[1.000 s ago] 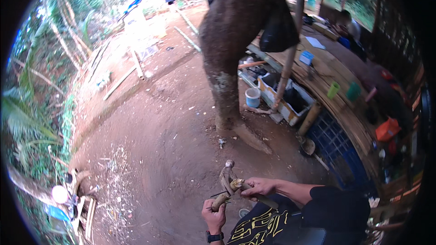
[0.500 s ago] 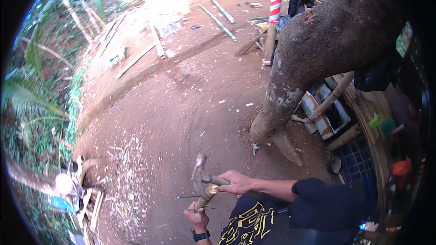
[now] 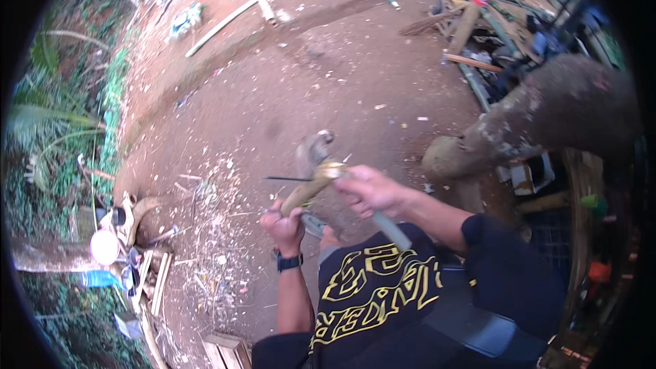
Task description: The person uses a hammer and chisel to carve a long piece of wood, repeatedly striking the chisel to shape the material. They then switch to a smaller stick, using the hammer to split and shape it on the ground.
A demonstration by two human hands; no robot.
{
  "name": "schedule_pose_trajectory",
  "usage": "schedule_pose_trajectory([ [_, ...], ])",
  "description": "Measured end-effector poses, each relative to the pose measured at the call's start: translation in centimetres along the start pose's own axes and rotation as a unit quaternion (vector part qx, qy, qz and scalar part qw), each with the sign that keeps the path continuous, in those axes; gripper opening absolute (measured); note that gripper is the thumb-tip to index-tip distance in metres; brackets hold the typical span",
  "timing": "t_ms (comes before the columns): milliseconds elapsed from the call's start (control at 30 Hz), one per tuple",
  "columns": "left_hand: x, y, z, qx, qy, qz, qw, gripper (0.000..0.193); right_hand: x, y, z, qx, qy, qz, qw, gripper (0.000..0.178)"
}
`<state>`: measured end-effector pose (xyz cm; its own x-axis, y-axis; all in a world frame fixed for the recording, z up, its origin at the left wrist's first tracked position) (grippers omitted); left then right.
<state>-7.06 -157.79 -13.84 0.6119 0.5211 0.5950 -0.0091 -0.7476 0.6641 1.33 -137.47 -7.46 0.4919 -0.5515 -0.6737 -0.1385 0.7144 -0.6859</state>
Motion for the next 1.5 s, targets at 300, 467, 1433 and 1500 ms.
schedule_pose_trajectory([
  [300, -12.1, 4.7, -13.5, -0.139, 0.25, 0.456, 0.842, 0.042, -5.5, 2.4, -13.4, 0.253, 0.026, -0.056, 0.966, 0.015],
  [467, -17.0, 1.2, -17.7, -0.14, 0.257, 0.546, 0.785, 0.027, -9.0, 5.4, -16.3, 0.301, 0.037, -0.049, 0.952, 0.018],
  [1433, -20.8, -12.5, -47.1, -0.165, 0.394, 0.708, 0.562, 0.04, -29.6, 29.2, -34.4, 0.221, -0.062, -0.101, 0.968, 0.018],
  [1500, -22.3, -13.2, -48.8, -0.17, 0.411, 0.677, 0.587, 0.038, -29.5, 30.1, -35.1, 0.237, -0.053, -0.118, 0.963, 0.018],
])
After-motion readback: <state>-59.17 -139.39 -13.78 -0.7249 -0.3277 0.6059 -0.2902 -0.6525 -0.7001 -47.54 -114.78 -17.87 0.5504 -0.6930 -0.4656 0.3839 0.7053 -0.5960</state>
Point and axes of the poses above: each hand's wrist, its own z-axis away from the middle knuckle, its own y-axis out of the back of the hand, x = y × z, the point moved 3 cm from there along -z, towards the middle knuckle, and after that the axes turned 10 degrees about -x, right-handed, at the moved point
